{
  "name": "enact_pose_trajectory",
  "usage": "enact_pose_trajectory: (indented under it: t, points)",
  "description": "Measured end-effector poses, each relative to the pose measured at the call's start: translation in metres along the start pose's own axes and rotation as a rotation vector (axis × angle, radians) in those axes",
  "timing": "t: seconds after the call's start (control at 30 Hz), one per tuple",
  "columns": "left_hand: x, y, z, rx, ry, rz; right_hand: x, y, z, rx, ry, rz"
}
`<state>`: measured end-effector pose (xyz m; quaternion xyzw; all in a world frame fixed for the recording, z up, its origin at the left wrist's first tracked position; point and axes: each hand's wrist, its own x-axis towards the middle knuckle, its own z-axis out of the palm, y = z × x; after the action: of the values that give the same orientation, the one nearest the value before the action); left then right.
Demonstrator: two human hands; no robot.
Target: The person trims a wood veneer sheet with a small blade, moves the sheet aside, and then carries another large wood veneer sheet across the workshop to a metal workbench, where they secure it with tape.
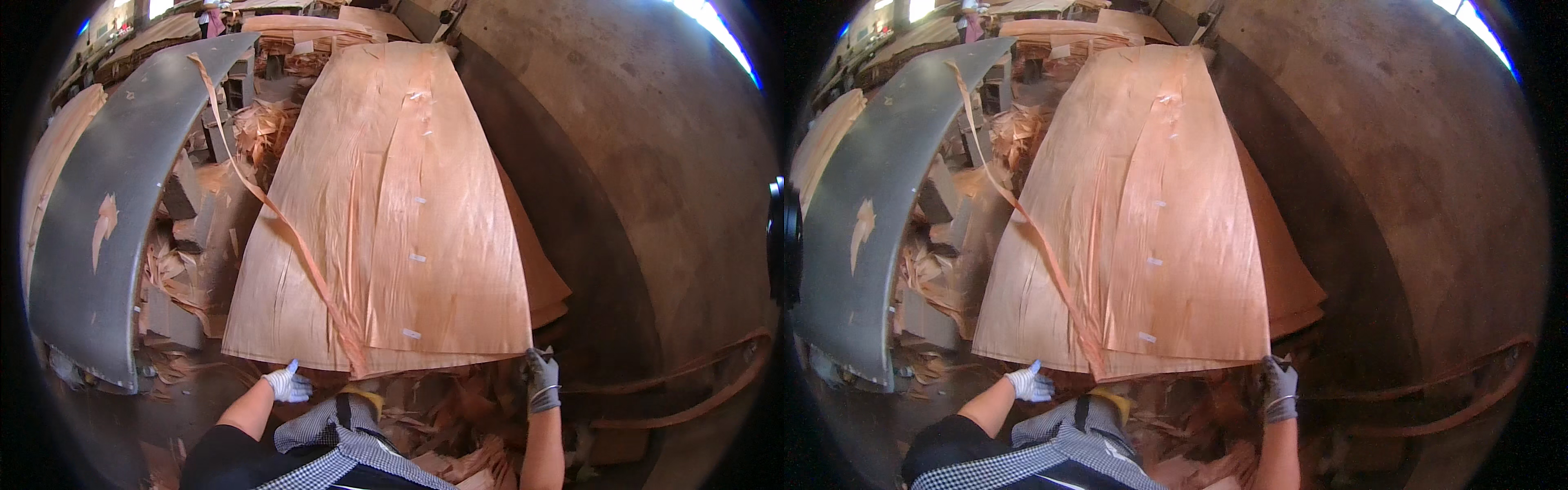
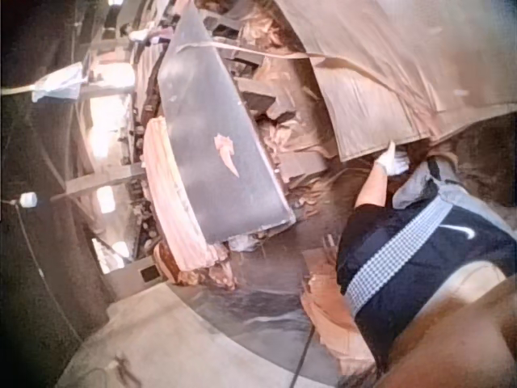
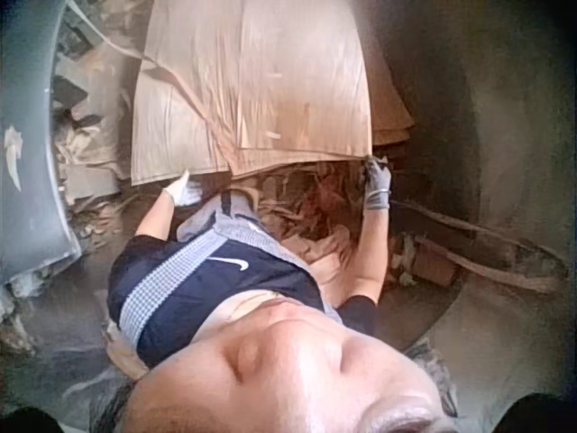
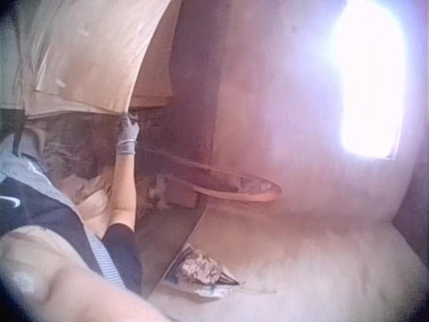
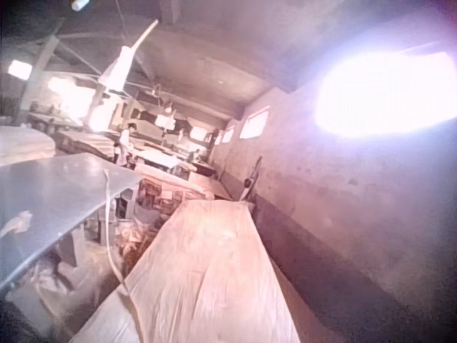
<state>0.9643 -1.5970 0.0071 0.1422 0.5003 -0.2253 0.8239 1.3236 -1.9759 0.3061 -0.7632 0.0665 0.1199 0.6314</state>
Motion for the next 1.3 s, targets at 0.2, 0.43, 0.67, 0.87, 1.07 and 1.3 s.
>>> enact_pose_trajectory:
  t: [0.2, 0.43, 0.67, 0.87, 1.07, 1.3]
  points:
    - [0.114, -0.004, 0.105, -0.877, -0.006, 0.423, 0.134, -0.064, -0.072, -0.171, -0.014, -0.03]
    - [0.143, -0.013, 0.188, -0.754, -0.046, 0.474, 0.254, -0.026, -0.176, -0.213, 0.119, -0.118]
    - [0.185, 0.063, 0.261, -0.703, -0.232, 0.917, 0.391, -0.042, -0.114, -0.215, -0.03, -0.116]
    - [0.189, 0.072, 0.367, -0.784, -0.112, 0.971, 0.486, 0.001, -0.121, -0.22, -0.022, -0.017]
    - [0.241, 0.062, 0.353, -0.961, -0.199, 1.171, 0.552, 0.045, -0.165, -0.291, -0.033, -0.05]
    - [0.247, 0.051, 0.372, -0.968, -0.087, 1.086, 0.57, 0.083, -0.164, -0.215, -0.083, -0.064]
